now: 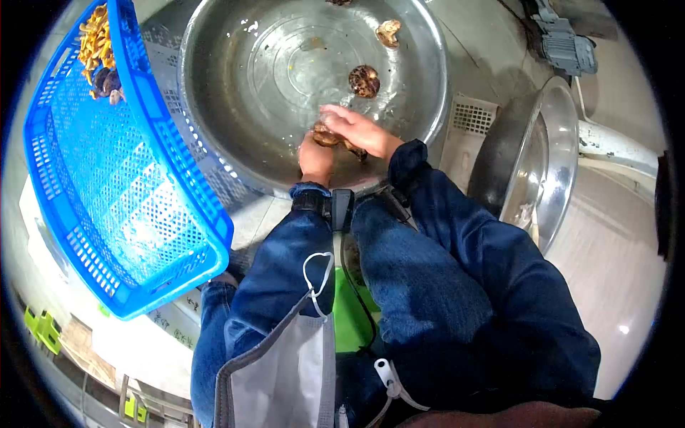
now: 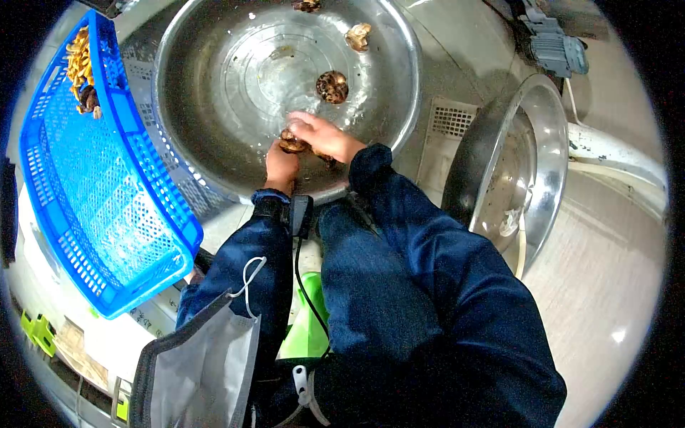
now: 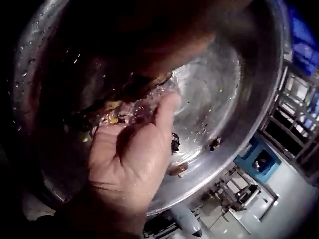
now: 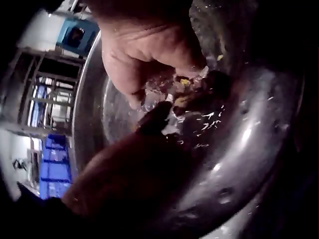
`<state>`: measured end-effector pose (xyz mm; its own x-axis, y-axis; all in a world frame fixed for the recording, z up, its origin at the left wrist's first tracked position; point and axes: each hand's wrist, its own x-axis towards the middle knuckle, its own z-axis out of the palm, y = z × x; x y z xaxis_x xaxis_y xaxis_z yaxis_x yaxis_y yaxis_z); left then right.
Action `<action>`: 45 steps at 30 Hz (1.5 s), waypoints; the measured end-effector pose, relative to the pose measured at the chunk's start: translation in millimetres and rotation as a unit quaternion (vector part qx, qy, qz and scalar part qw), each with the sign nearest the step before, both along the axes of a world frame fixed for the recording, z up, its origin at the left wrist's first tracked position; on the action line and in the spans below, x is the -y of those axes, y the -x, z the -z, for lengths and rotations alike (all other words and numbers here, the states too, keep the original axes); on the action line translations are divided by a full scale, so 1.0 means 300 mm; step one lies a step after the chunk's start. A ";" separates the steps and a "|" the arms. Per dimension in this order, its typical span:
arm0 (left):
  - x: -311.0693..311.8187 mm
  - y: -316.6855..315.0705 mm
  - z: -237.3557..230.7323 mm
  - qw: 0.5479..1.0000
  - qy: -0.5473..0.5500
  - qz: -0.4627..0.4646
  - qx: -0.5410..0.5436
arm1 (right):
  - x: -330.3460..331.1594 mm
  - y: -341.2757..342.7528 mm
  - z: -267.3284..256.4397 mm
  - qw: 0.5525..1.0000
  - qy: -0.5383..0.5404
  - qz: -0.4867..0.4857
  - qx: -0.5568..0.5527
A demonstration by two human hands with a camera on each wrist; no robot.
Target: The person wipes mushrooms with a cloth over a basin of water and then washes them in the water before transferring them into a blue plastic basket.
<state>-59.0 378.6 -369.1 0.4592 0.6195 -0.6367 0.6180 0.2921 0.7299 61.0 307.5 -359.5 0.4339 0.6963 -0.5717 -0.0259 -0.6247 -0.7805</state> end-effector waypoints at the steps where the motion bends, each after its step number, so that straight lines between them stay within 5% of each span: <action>1: 0.010 0.017 0.095 0.996 0.026 0.030 0.076 | -0.034 0.002 -0.097 0.999 0.004 -0.048 0.004; 4: 0.018 0.002 -0.014 0.959 0.159 -0.079 0.221 | -0.049 -0.031 -0.015 0.992 -0.035 -0.059 0.106; 5: 0.047 0.000 0.108 0.945 0.171 -0.091 0.264 | -0.060 -0.035 -0.020 0.997 -0.016 -0.025 0.064; 6: 0.041 0.001 0.090 0.938 0.175 -0.111 0.277 | -0.074 -0.034 -0.039 1.000 0.004 0.009 0.022; 8: 0.029 -0.004 0.046 0.922 0.185 -0.154 0.304 | -0.091 0.027 -0.117 0.990 -0.088 -0.072 0.087; 9: 0.023 -0.010 0.030 0.964 0.103 -0.086 0.230 | -0.105 0.035 -0.108 0.989 -0.070 -0.064 0.115; 10: 0.024 -0.017 0.012 0.952 0.116 -0.114 0.261 | -0.112 0.041 -0.101 0.987 -0.052 -0.053 0.142; 12: 0.032 -0.029 -0.004 0.923 0.138 -0.166 0.319 | -0.117 0.007 -0.060 0.992 -0.071 0.024 0.105; 13: 0.025 -0.021 0.006 0.943 0.069 -0.119 0.302 | -0.121 -0.028 -0.036 0.996 0.008 0.033 0.079; 14: 0.025 -0.010 0.033 0.957 -0.004 -0.077 0.280 | -0.119 -0.042 -0.117 0.999 -0.024 0.020 -0.028; 16: 0.024 -0.002 -0.030 0.976 -0.146 -0.055 0.153 | -0.107 -0.053 -0.163 0.994 -0.086 -0.050 -0.046; 22: 0.000 -0.011 -0.105 0.972 -0.168 -0.035 0.163 | -0.114 -0.050 -0.238 0.980 0.050 -0.023 -0.191; 25: 0.001 -0.014 -0.098 0.951 -0.234 -0.011 0.202 | -0.118 -0.056 -0.220 0.974 0.035 0.024 -0.222; 29: 0.021 -0.029 -0.044 0.947 -0.151 -0.119 0.256 | -0.120 -0.056 -0.268 0.963 0.018 0.049 -0.264; 32: 0.015 -0.012 -0.062 0.965 -0.206 -0.013 0.160 | -0.124 -0.044 -0.292 0.971 0.047 0.036 -0.232; 35: 0.021 -0.012 -0.055 0.964 -0.165 -0.099 0.182 | -0.110 -0.064 -0.245 0.956 -0.009 0.036 -0.292; 37: 0.020 -0.011 0.028 0.962 -0.094 -0.163 0.198 | -0.086 -0.059 -0.191 0.957 -0.032 0.091 -0.274; 38: -0.002 -0.004 0.002 0.943 0.056 -0.214 0.249 | -0.065 -0.053 -0.145 0.956 -0.043 0.119 -0.264; 42: 0.004 0.008 -0.005 0.990 -0.044 -0.118 0.064 | -0.046 -0.010 -0.059 0.996 -0.049 0.068 -0.026; 43: 0.006 0.004 -0.033 0.993 -0.078 -0.092 0.008 | -0.054 0.004 -0.037 0.988 -0.128 0.052 0.071; 45: 0.018 0.012 0.075 0.991 -0.053 -0.102 0.066 | -0.093 0.007 -0.185 0.987 -0.068 -0.045 0.141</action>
